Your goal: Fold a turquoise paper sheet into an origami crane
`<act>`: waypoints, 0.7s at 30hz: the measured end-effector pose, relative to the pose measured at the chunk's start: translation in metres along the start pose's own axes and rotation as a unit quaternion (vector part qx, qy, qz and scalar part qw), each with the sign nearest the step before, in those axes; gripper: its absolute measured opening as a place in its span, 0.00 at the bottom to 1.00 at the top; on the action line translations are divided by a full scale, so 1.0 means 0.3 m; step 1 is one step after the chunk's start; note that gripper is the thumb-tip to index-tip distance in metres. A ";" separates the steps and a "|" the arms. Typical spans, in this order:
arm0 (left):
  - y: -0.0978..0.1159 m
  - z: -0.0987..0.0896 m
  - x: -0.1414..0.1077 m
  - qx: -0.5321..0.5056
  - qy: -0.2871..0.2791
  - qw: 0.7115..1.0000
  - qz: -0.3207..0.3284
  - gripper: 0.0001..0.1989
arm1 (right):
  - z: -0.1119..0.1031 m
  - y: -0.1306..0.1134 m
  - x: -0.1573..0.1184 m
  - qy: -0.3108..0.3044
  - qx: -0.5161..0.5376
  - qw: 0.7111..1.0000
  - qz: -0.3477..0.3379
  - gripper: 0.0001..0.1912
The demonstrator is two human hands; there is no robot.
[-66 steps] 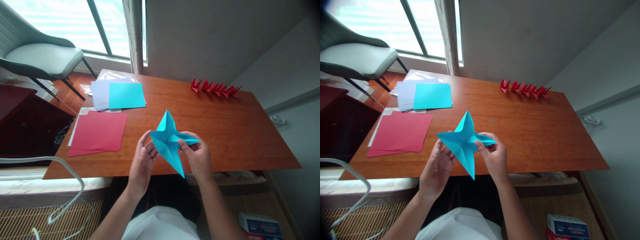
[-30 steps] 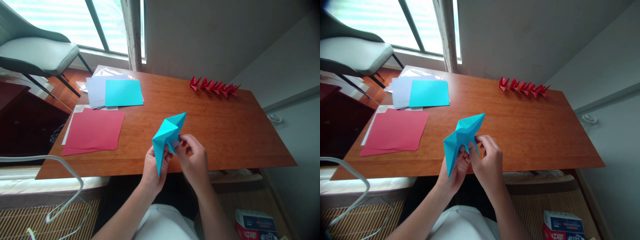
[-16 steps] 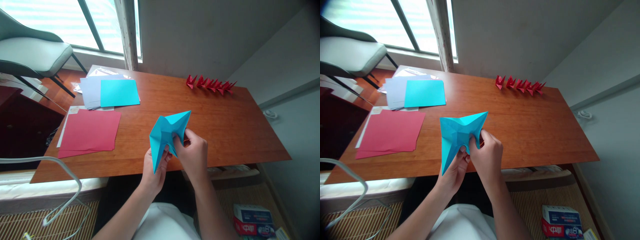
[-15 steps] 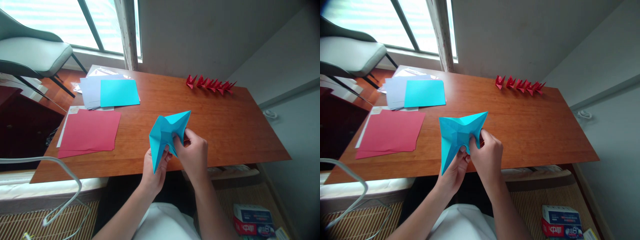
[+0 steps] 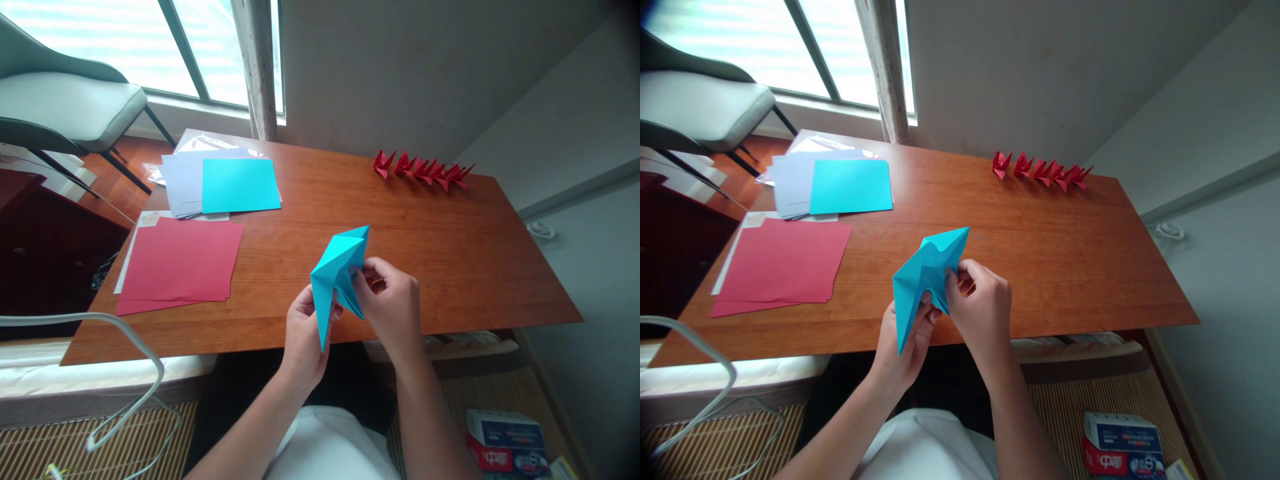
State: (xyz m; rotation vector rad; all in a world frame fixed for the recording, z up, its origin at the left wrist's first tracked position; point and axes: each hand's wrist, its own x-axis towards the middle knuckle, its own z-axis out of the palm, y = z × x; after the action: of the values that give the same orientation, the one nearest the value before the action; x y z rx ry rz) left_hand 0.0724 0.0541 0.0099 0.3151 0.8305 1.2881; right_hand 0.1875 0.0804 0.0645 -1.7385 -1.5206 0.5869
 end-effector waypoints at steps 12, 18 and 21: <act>-0.006 -0.024 0.010 0.007 0.006 1.000 -0.004 0.09 | 0.017 -0.005 0.009 -0.002 -0.009 1.000 0.007 0.10; -0.013 -0.028 0.009 0.009 0.012 1.000 0.003 0.08 | 0.023 -0.005 0.009 -0.009 -0.008 1.000 0.003 0.10; -0.012 -0.029 0.009 0.008 0.015 1.000 0.010 0.08 | 0.027 -0.003 0.010 -0.006 0.013 1.000 0.009 0.09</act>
State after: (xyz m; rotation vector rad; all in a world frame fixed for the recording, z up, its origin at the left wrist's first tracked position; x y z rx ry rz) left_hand 0.0690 0.0536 0.0007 0.3173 0.8656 1.3076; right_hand 0.1814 0.0852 0.0605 -1.7333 -1.4992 0.6246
